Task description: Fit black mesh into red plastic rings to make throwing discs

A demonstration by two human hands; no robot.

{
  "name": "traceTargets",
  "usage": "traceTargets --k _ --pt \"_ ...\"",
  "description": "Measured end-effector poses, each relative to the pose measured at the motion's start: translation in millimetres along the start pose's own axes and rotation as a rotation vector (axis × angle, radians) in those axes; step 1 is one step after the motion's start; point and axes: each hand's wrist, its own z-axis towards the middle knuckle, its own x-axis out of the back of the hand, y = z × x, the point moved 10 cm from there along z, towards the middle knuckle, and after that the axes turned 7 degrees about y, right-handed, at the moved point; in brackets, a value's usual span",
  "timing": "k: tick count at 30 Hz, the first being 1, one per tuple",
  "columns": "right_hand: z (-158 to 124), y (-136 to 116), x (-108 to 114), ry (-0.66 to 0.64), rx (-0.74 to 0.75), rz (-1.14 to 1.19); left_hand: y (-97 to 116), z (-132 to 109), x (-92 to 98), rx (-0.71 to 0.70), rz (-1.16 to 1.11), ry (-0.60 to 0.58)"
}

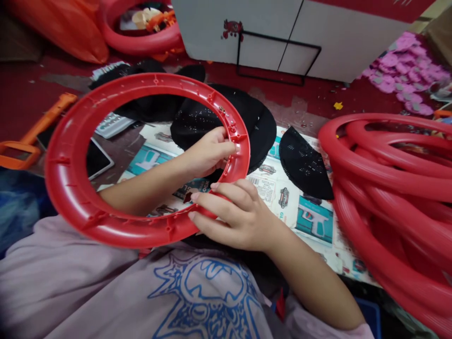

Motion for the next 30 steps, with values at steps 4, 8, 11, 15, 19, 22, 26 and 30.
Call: traceTargets --k 4,8,11,15,19,22,26,30 --pt "-2.9 -0.5 -8.4 -0.065 -0.010 -0.028 -0.6 0.8 1.1 0.002 -0.017 0.012" --pt "-5.4 -0.8 -10.8 -0.087 -0.005 -0.009 -0.1 0.0 -1.3 0.004 -0.006 -0.012" --pt "-5.3 -1.2 -11.8 -0.099 0.000 -0.011 -0.5 -0.3 -1.4 0.006 0.010 -0.013" --pt "-4.4 0.0 -13.9 -0.116 -0.020 -0.012 -0.2 0.0 -0.5 -0.008 0.018 -0.007" --pt "-4.3 -2.4 -14.1 -0.115 0.004 -0.005 2.1 -0.3 -2.4 -0.043 0.018 -0.030" --pt "-2.9 -3.4 -12.5 -0.109 0.017 0.001 1.6 -0.1 -1.7 -0.048 0.041 -0.021" --pt "1.2 -6.4 -9.7 -0.090 0.040 -0.015 2.3 0.0 0.0 -0.051 0.071 -0.004" --pt "4.0 -20.4 -4.8 -0.035 0.132 0.027 2.0 0.2 6.3 -0.022 0.079 0.027"
